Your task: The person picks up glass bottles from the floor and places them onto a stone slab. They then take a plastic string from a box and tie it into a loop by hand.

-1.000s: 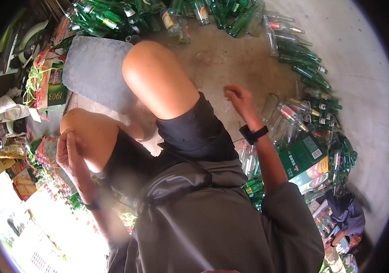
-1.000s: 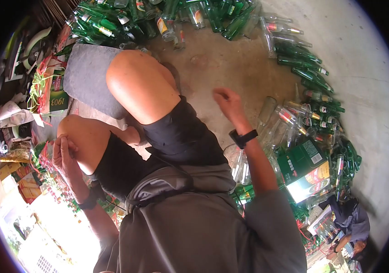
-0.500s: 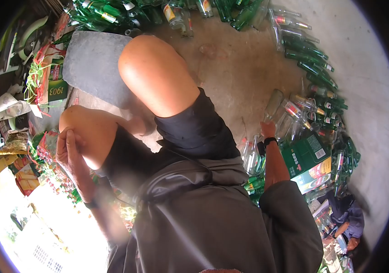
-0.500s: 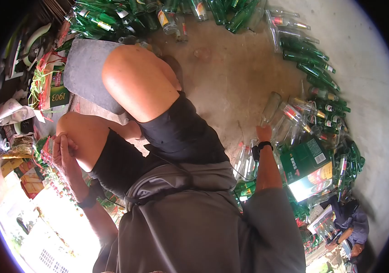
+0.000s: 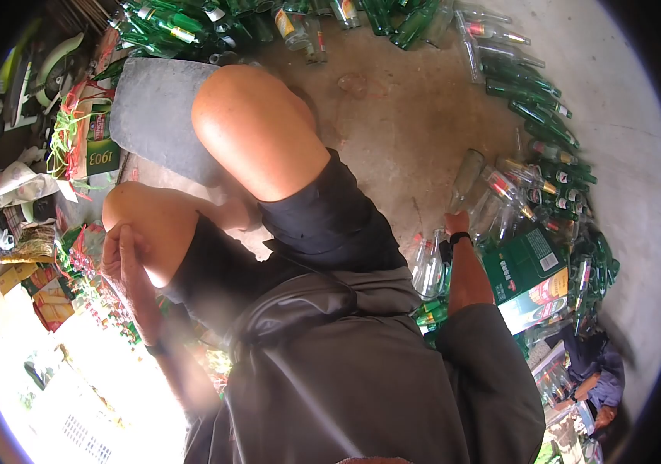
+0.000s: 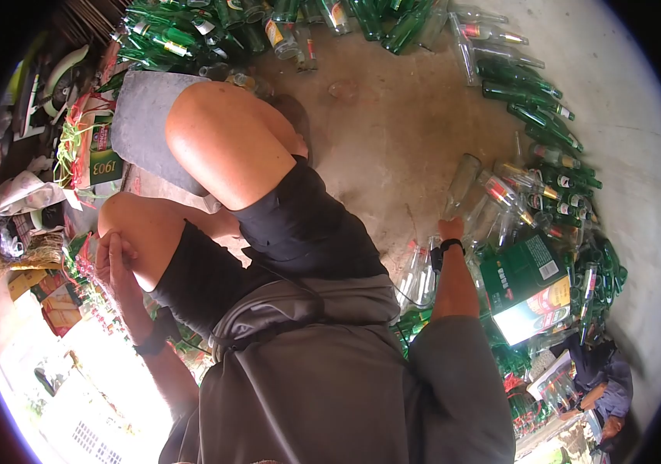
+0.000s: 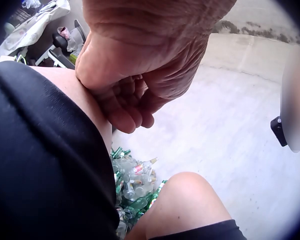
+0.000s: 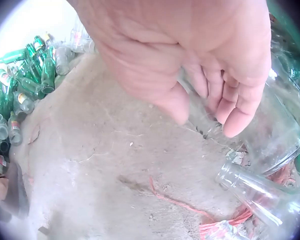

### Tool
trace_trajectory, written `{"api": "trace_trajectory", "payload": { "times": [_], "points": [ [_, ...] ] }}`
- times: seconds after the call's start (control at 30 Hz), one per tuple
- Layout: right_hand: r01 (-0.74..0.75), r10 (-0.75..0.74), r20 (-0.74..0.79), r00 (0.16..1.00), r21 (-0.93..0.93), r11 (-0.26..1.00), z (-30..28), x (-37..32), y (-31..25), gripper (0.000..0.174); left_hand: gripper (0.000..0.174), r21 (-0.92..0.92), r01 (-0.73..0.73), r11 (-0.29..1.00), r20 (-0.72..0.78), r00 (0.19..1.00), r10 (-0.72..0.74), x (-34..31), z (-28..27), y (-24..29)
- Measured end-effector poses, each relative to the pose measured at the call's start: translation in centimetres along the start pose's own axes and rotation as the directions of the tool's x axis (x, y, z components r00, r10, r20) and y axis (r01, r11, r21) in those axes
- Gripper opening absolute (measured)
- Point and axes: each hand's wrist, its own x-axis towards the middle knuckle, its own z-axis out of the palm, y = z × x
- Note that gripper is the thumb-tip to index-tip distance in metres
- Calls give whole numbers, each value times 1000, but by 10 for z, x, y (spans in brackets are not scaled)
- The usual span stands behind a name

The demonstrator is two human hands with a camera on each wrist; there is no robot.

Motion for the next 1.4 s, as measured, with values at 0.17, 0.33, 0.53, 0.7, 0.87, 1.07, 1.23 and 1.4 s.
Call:
{"api": "trace_trajectory", "payload": {
  "times": [0.17,0.33,0.53,0.7,0.87,1.07,1.23,1.4],
  "points": [
    [92,-102,-140,985,-71,993,6,-14,-20,31,19,15,28,999,20,999,-29,-5,3,4],
    [73,-74,-102,992,-17,997,48,5,10,30,16,25,11,1000,13,1000,-11,-8,7,6],
    [-38,39,24,999,-51,998,25,-26,-49,25,15,10,2,1000,9,1000,-2,-9,8,3],
    [-118,116,24,993,92,989,40,-8,-26,18,15,50,-26,998,7,1000,25,-10,6,0],
    [-304,200,282,938,398,865,-6,-59,-88,12,15,59,-52,997,5,999,52,-12,8,1],
    [171,-134,-193,972,190,967,-22,-85,-102,24,14,49,-30,998,-4,1000,30,-14,8,2],
    [207,-218,-197,956,-77,975,-80,-112,-155,32,14,15,-41,999,3,999,41,-15,5,-1],
    [286,-356,-253,900,-274,918,-113,-107,-182,32,13,29,-34,999,-12,999,34,-18,1,-6]
  ]
}}
